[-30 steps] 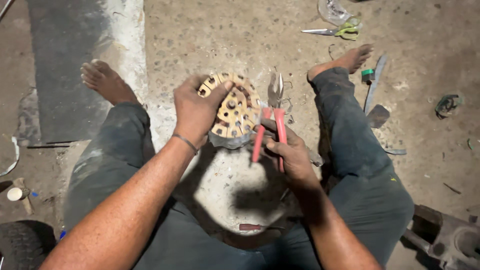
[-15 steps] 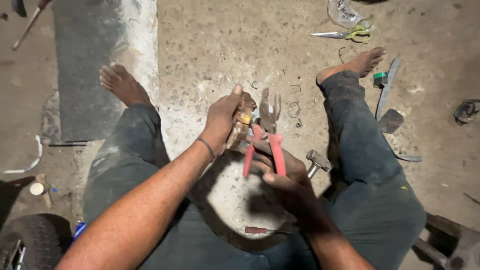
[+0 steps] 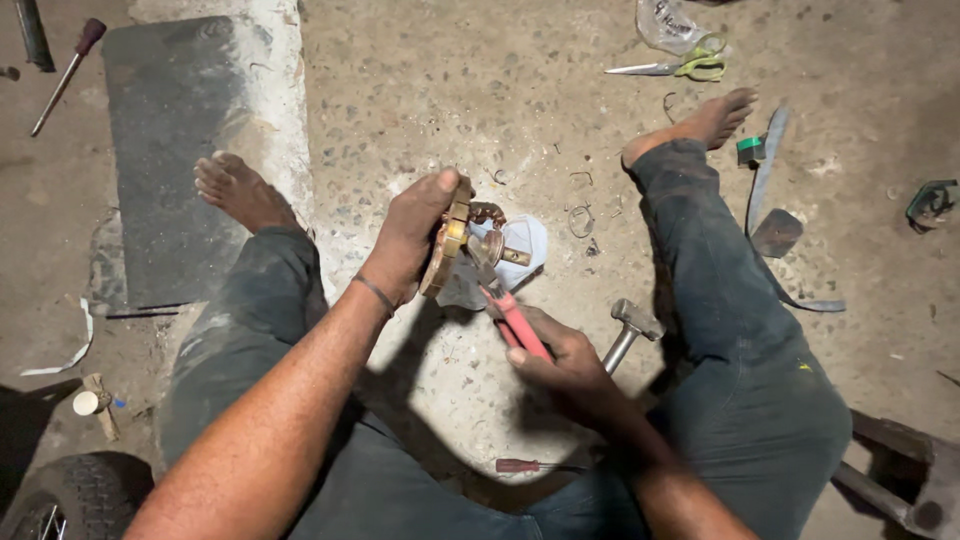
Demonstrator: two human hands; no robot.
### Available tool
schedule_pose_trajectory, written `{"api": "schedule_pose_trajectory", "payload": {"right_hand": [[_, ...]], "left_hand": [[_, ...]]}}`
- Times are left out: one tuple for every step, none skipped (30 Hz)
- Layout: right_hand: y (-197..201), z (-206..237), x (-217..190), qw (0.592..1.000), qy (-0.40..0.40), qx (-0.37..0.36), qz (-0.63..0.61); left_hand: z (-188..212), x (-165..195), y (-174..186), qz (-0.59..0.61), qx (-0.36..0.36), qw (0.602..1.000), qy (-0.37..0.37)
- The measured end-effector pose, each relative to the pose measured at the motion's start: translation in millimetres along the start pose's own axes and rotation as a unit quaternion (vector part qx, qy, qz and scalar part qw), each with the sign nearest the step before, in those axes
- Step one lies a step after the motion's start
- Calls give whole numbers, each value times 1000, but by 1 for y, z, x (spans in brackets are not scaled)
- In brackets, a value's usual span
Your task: The person uses pliers to pull copper windings out of a motor stator core, placing the removed pieces into a white bag on the floor. The person rotates the stator to access different slots and continues removing windings until the core is largely empty.
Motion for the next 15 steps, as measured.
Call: {"api": "schedule_pose_trajectory", "payload": {"right_hand": [[2,1,-1,1000,7,2,6],[3,2,-3,1000,13,2,12],[5,3,-6,1000,20,2,19],[6,3,-9,999,29,-5,29],[7,3,-12,998,38,-12,38],[7,4,-15,998,46,-19,47],[6,3,-17,997,27,-19,70],[5,3,-17,996,9,-18,92],[4,4,-18,993,-10,-16,114],[1,3,-18,998,-21,-16,62],[-3,1,-16,999,-33,-16,9],[-7,0,-14,998,-45,-15,-44],[-12,-2,-11,997,-57,-16,-53],[-15,-4,-8,996,-70,-16,-60],[-17,-5,-4,994,-80,-15,-66]], "left_hand": [[0,2,0,-30,0,999,-12],[0,7,1,-103,-10,993,-49],[1,13,2,-176,-18,980,-87],[2,19,2,-247,-24,961,-124],[3,23,2,-252,-24,959,-129],[3,26,0,-258,-25,956,-134],[5,29,-1,-264,-23,954,-140],[6,32,-2,-263,-20,954,-141],[7,33,-4,-261,-18,955,-141],[8,34,-5,-258,-16,956,-140],[10,35,-6,-277,-8,951,-138],[11,36,-6,-296,-1,945,-136],[12,37,-6,-315,6,940,-134],[13,38,-6,-284,-3,950,-132],[13,39,-6,-253,-12,958,-132]]}}
Point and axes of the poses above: each hand's wrist, its own z-axis away from the middle knuckle, its own y-axis out of the back of the hand, x = y × z, the point moved 3 cm from there along -z, towards the middle knuckle, and after that the axes turned 8 degrees about z, right-handed, at the moved point
